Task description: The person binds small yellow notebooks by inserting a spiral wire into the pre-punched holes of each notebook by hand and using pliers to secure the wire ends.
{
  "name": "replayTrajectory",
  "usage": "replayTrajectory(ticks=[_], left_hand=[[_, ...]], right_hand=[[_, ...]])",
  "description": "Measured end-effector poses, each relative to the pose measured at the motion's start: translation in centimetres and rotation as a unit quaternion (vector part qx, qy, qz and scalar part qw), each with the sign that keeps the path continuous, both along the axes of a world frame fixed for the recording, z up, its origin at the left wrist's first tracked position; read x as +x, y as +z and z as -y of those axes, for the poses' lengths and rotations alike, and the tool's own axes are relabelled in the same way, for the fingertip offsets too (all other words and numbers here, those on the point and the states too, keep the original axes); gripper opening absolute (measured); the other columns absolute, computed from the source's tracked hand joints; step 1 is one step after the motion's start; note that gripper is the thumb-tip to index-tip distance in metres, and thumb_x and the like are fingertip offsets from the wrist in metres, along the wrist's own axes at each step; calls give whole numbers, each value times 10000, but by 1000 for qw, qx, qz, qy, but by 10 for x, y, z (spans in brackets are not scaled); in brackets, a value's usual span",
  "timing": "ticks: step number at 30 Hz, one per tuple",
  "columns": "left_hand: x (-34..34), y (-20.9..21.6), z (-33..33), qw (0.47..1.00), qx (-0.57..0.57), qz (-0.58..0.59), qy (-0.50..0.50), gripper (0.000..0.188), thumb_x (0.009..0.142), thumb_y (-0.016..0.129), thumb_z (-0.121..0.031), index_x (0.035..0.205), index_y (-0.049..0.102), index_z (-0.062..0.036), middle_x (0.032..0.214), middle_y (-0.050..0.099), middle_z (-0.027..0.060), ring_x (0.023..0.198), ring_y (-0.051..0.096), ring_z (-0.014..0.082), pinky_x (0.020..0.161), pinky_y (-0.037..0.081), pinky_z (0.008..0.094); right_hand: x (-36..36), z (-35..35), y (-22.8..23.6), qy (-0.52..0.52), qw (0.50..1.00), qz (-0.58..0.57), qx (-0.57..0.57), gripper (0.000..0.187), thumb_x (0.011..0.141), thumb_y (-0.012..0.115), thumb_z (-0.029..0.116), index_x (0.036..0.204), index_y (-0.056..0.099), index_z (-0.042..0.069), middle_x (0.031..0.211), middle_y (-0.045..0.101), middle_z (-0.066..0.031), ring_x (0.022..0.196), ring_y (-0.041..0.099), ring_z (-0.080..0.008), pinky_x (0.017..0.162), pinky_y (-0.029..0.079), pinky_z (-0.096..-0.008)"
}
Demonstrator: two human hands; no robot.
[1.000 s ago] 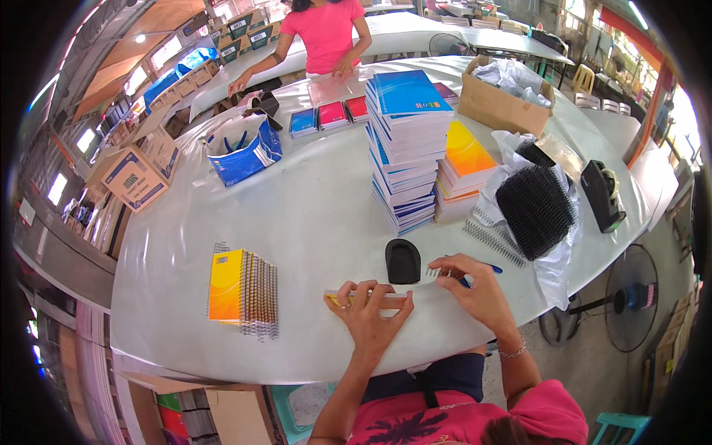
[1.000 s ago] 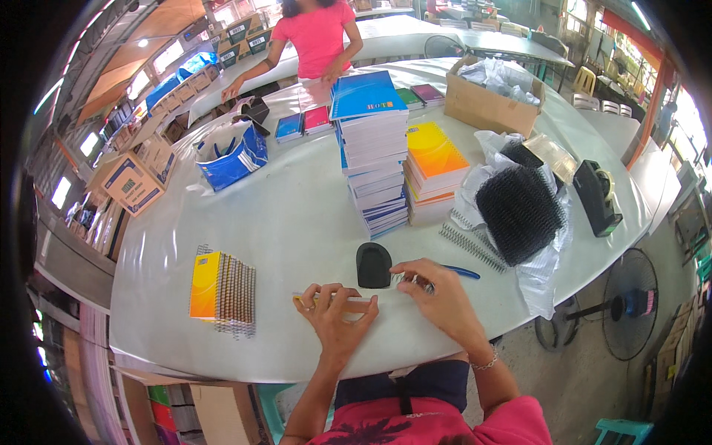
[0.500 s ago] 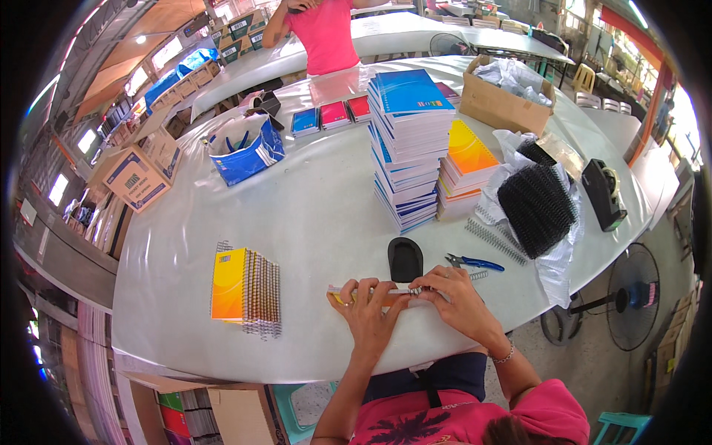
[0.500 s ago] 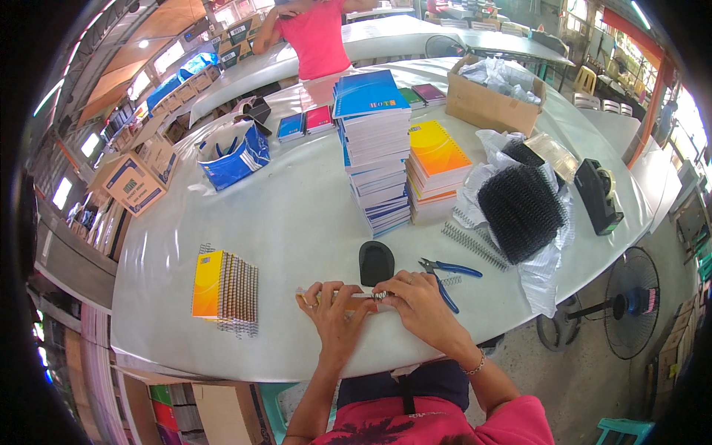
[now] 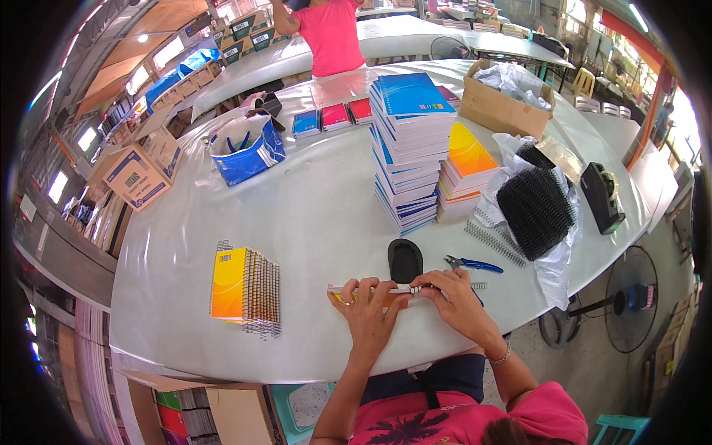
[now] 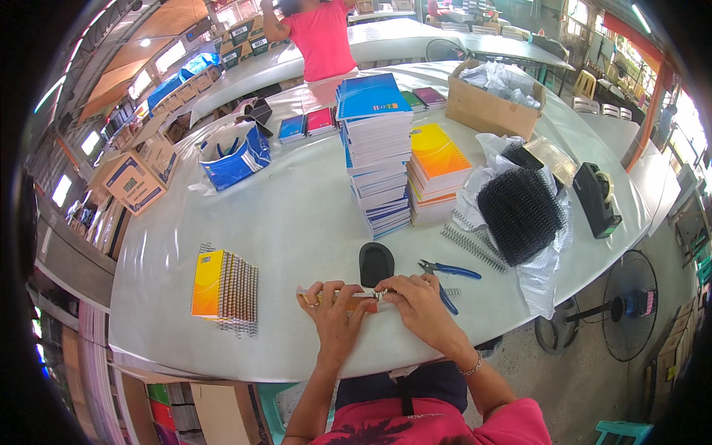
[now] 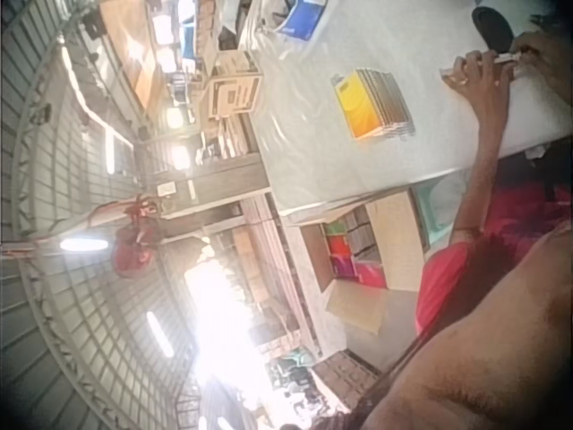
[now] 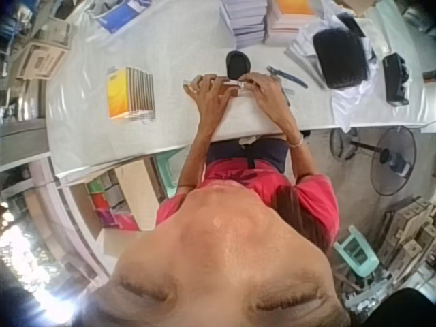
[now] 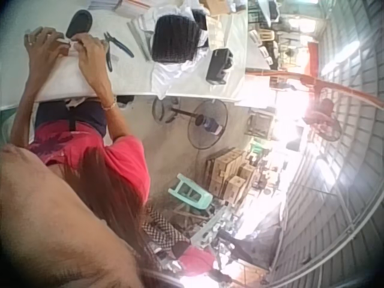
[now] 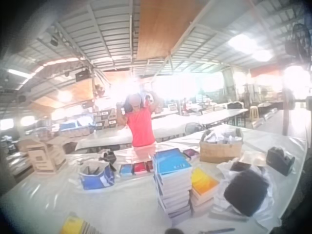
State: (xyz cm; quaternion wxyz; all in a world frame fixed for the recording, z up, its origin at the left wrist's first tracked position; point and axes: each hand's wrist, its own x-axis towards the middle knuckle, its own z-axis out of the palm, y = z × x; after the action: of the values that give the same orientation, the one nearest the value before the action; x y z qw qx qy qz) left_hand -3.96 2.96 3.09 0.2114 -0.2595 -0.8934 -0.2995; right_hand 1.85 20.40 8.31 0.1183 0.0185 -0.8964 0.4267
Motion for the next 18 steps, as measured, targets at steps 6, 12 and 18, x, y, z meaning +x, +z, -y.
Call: replayTrajectory(ticks=[6,12,18], left_hand=[[1,2,2,1000,0,-4,-5,247,792,754,-287,1013,684,-202,1054,533,0,1145,409,270,1057,186,572],[0,3,2,1000,-1,-3,-12,254,796,746,-298,1020,676,-201,1052,537,-9,1133,418,266,1068,173,586],[0,3,3,1000,-8,3,-11,256,800,746,-288,1030,674,-202,1058,534,-2,1139,417,266,1075,173,569]], right_hand=[[-2,-1,-2,14,1000,-17,14,144,936,606,109,1051,687,83,961,694,-37,866,585,-204,994,312,-373],[-2,-3,-4,29,999,-19,-25,143,948,592,102,1052,686,74,922,684,-47,834,565,-198,969,323,-350],[-2,-5,2,45,998,32,-18,136,951,587,101,1049,674,66,883,660,-55,775,532,-202,945,330,-334]])
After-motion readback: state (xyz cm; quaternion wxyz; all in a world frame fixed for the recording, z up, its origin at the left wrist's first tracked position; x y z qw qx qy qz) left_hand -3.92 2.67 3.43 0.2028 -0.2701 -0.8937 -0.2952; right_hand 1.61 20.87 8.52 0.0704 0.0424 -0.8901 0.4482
